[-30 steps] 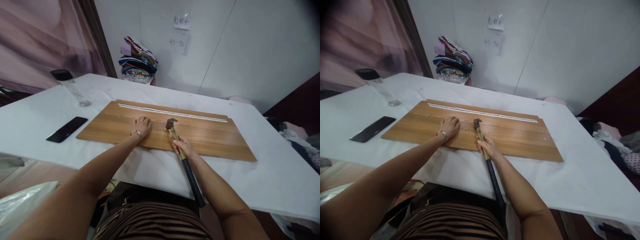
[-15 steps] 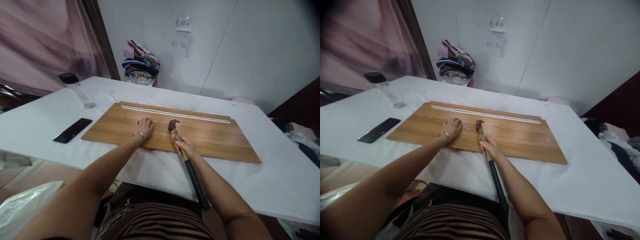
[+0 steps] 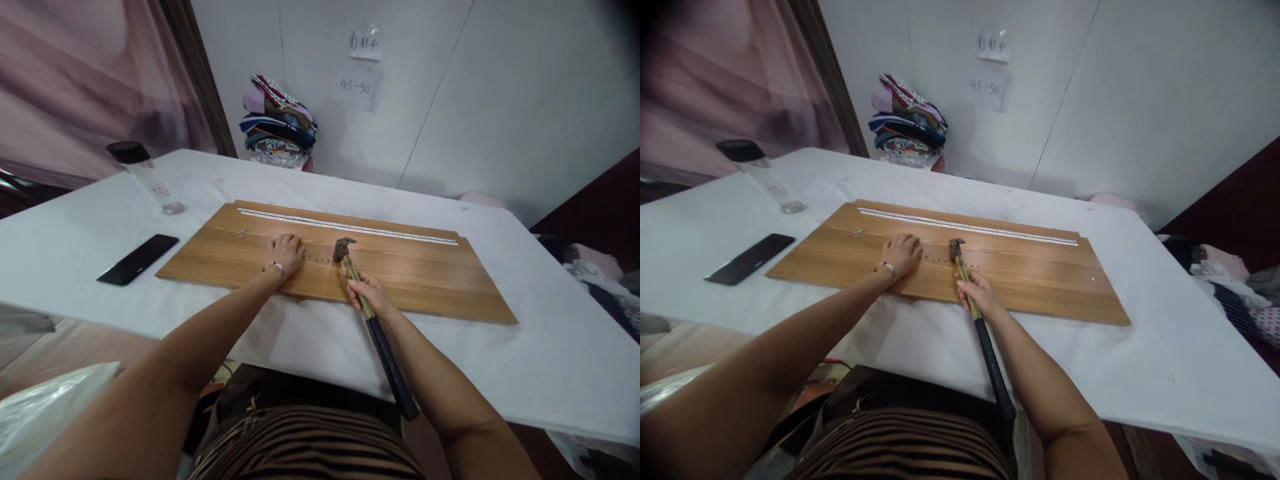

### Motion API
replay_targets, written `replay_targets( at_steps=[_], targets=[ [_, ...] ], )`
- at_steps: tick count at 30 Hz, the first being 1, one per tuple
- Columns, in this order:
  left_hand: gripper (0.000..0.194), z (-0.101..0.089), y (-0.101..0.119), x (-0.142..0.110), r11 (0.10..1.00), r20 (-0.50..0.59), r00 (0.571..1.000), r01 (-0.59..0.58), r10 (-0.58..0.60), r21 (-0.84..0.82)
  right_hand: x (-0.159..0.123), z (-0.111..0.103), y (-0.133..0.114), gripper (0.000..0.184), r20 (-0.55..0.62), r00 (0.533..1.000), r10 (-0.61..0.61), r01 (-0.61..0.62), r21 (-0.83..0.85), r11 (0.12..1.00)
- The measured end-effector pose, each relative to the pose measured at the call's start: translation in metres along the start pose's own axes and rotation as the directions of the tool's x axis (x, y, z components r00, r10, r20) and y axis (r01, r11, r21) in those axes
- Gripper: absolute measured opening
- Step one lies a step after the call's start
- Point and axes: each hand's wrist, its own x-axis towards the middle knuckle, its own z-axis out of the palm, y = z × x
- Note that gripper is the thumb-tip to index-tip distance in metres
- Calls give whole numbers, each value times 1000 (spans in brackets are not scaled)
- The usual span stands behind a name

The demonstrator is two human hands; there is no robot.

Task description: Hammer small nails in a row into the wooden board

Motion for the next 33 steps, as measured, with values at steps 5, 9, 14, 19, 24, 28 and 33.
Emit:
replay_targets(
  at_steps=[5,9,14,19,24,28,33],
  targets=[
    [41,1,0,0,1000,-9,1000,2,-2,-11,0,-1,1,47,-5,1000,-19,19,3,1000],
    [41,-1,1,0,1000,-6,1000,-1,1,-18,-1,-1,0,44,25,1000,-1,2,-15,1000],
    [43,-2,2,-1,1000,4,1000,7,-7,-9,-2,-1,-1,46,22,1000,0,1,-3,1000],
    [41,-1,1,-1,1000,-6,1000,1,-1,-19,-2,-1,-1,46,38,999,18,-17,-18,1000],
    [42,1,0,0,1000,-5,1000,-7,7,-13,-2,0,-2,47,26,1000,5,-5,-5,1000],
    [40,1,0,0,1000,-7,1000,-9,9,-21,-1,0,-1,45,40,999,9,-9,-11,1000],
    [40,0,1,-1,1000,-10,1000,13,-13,-18,0,-1,1,47,29,1000,-8,8,7,1000]
  ],
)
